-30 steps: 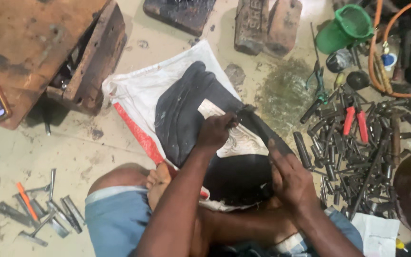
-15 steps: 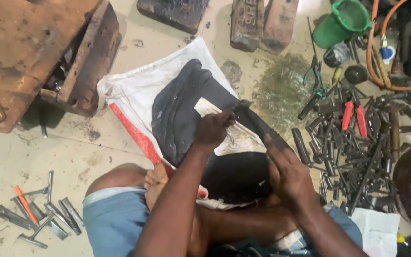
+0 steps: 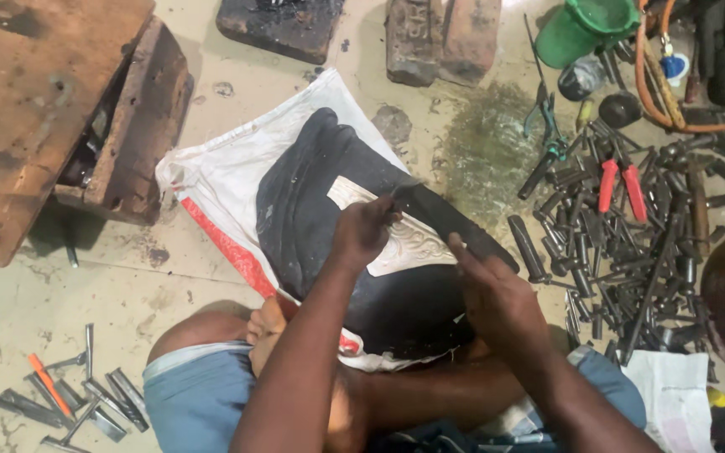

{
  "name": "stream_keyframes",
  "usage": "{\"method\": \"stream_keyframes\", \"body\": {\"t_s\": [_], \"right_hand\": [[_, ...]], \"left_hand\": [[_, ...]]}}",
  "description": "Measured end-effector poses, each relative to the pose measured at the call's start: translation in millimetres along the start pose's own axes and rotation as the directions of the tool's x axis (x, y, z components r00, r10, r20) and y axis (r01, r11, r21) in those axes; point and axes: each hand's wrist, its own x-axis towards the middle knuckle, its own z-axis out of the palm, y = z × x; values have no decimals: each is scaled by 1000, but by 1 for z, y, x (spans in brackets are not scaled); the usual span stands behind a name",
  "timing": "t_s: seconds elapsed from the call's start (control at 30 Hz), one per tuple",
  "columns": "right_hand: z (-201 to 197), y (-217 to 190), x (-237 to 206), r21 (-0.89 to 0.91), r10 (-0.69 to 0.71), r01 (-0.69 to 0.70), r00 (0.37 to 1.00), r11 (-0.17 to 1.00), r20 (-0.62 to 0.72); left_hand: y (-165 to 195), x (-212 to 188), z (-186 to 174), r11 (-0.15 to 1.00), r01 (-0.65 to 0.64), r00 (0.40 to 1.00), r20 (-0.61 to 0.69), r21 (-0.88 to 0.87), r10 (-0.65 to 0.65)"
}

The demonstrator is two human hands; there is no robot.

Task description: The person sits on the floor and hammers a punch tool against a decorative metal sheet resting on a sandbag, chasing an ornamental pattern into the surface. They reposition the sheet, swap punches, and continue hammering along the design.

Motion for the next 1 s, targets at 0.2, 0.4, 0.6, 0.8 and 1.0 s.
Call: {"method": "stream_keyframes", "body": {"t_s": [0.2, 0.4, 0.6, 0.8, 1.0], "right_hand": [[2, 1, -2, 41, 35, -31, 996, 999, -86], [2, 6, -4, 105, 59, -60, 998, 993, 13], [5, 13, -3, -36, 214, -211, 957, 977, 196], [5, 11, -6, -37, 204, -200, 959, 979, 197], [4, 10, -7, 9, 176, -180, 971, 984, 164]], "left_hand": [[-1, -2, -6, 985, -159, 986, -57, -72, 156], [-2, -3, -6, 991, -127, 992, -10, 36, 127], [-9, -5, -2, 992, -127, 992, -3, -23, 127], [-9, -4, 1, 995, -61, 998, 8, 81, 60], [-1, -7, -3, 997, -54, 999, -6, 48, 54]]}}
